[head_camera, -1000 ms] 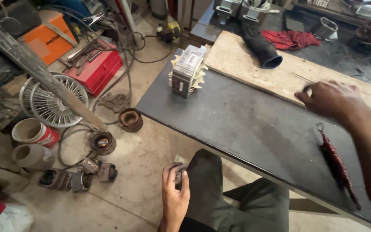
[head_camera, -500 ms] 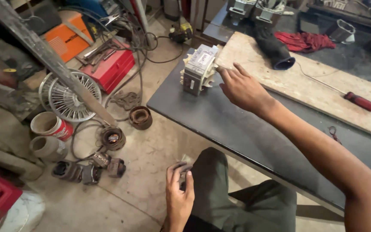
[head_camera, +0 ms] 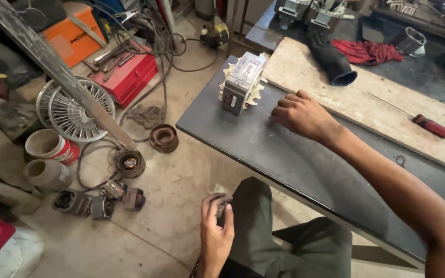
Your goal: Repairing an electronic component by winding copper wire and using a screwdriver for adjustments
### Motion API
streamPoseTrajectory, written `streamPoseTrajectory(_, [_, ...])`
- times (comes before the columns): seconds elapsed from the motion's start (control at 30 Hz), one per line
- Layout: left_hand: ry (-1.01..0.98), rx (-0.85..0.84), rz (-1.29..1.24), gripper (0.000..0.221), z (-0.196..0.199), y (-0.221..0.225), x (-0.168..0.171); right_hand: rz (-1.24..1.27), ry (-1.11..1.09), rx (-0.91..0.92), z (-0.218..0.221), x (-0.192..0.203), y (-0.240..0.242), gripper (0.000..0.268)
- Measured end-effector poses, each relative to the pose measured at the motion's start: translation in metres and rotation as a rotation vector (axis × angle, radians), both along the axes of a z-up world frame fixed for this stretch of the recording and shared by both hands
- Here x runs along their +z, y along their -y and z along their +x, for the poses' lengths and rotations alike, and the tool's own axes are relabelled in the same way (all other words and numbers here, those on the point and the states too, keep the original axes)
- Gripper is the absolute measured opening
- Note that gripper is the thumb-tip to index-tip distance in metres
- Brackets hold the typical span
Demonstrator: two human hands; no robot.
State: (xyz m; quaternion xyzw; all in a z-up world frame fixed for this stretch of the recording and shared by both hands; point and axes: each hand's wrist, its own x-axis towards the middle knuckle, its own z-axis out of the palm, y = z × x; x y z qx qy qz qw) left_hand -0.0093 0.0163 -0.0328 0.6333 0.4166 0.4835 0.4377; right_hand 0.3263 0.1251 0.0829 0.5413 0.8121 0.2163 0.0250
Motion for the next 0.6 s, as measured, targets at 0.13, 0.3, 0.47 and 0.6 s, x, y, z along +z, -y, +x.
streamPoseTrajectory(0.13, [-0.043, 0.031, 0.025, 0.022, 0.000, -0.004, -0.008, 0.064, -0.359, -0.073, -0.023, -0.002, -0.004, 0.032])
streamPoseTrajectory(0.3, [-0.046, 0.013, 0.020, 0.020, 0.000, -0.005, 0.002, 0.120, -0.581, -0.236, -0.027, -0.027, -0.043, 0.041])
streamPoseTrajectory(0.47, [-0.061, 0.048, 0.031, 0.019, -0.009, -0.007, 0.001, 0.013, -0.762, -0.499, 0.000, -0.022, -0.057, 0.036])
streamPoseTrajectory(0.6, [-0.073, 0.087, 0.073, 0.020, -0.014, -0.009, -0.004, -0.016, -0.551, -0.702, 0.059, -0.006, -0.031, 0.047])
